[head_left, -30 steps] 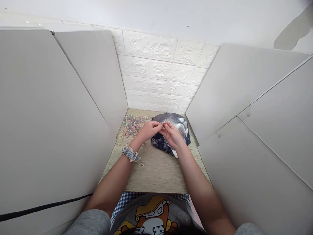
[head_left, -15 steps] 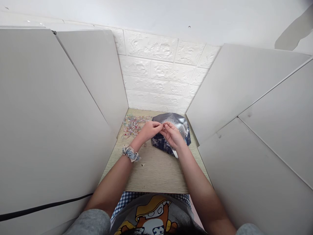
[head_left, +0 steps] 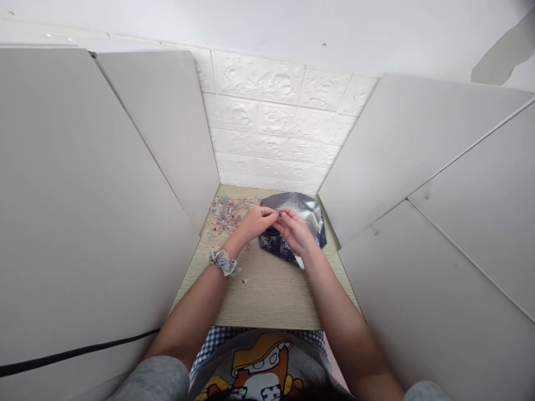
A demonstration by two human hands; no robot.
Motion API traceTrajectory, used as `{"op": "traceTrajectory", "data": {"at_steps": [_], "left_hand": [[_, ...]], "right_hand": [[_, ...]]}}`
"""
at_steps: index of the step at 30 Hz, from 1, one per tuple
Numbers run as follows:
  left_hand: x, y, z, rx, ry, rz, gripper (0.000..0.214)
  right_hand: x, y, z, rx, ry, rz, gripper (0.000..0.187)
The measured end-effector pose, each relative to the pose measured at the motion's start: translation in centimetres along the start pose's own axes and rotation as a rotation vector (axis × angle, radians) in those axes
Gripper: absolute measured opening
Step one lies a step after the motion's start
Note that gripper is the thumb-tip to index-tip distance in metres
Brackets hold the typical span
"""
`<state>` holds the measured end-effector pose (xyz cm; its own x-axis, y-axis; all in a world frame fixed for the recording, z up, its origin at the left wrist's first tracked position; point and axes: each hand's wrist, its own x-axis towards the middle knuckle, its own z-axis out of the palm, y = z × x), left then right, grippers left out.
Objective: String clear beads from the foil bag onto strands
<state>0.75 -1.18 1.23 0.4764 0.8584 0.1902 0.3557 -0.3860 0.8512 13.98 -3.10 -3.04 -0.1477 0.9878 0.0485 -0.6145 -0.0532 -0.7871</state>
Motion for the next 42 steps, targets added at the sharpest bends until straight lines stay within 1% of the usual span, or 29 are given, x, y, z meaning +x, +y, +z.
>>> {"op": "traceTrajectory", "data": {"at_steps": [6, 13, 19, 24, 31, 33, 37, 42], "left_hand": [[0.02, 0.12, -0.12, -0.027, -0.017, -0.014, 0.029], [0.19, -0.47, -0.21, -0.111, -0.12, -0.093, 0.037], [0.05, -0.06, -0.49, -0.194, -0.187, -0.135, 0.037], [0.12, -0.11, -0.39, -0.203, -0.194, -0.166, 0.038], [0.2, -0.13, -0.12, -0.216, -0.166, -0.167, 0.041], [0.21, -0.05, -0.12, -0.226, -0.16, -0.168, 0.039], [0.3, -0.28, -0.07, -0.27, -0.148, -0.175, 0.027], [0.35, -0.81, -0.04, -0.289, -0.163, -0.151, 0.019]], "right_hand": [[-0.04, -0.04, 0.04, -0.029, 0.005, 0.004, 0.008], [-0.12, -0.33, 0.04, -0.126, 0.029, 0.026, 0.013], [-0.24, -0.63, 0.07, -0.254, 0.021, -0.003, 0.015], [-0.2, -0.62, 0.05, -0.399, 0.003, -0.021, 0.017], [-0.36, -0.78, 0.47, -0.428, -0.016, -0.038, 0.015], [-0.4, -0.79, 0.59, -0.408, 0.006, -0.06, 0.015], [-0.39, -0.73, 0.69, -0.387, 0.096, -0.114, 0.016], [-0.44, -0.82, 0.81, -0.422, 0.144, -0.154, 0.017]]}}
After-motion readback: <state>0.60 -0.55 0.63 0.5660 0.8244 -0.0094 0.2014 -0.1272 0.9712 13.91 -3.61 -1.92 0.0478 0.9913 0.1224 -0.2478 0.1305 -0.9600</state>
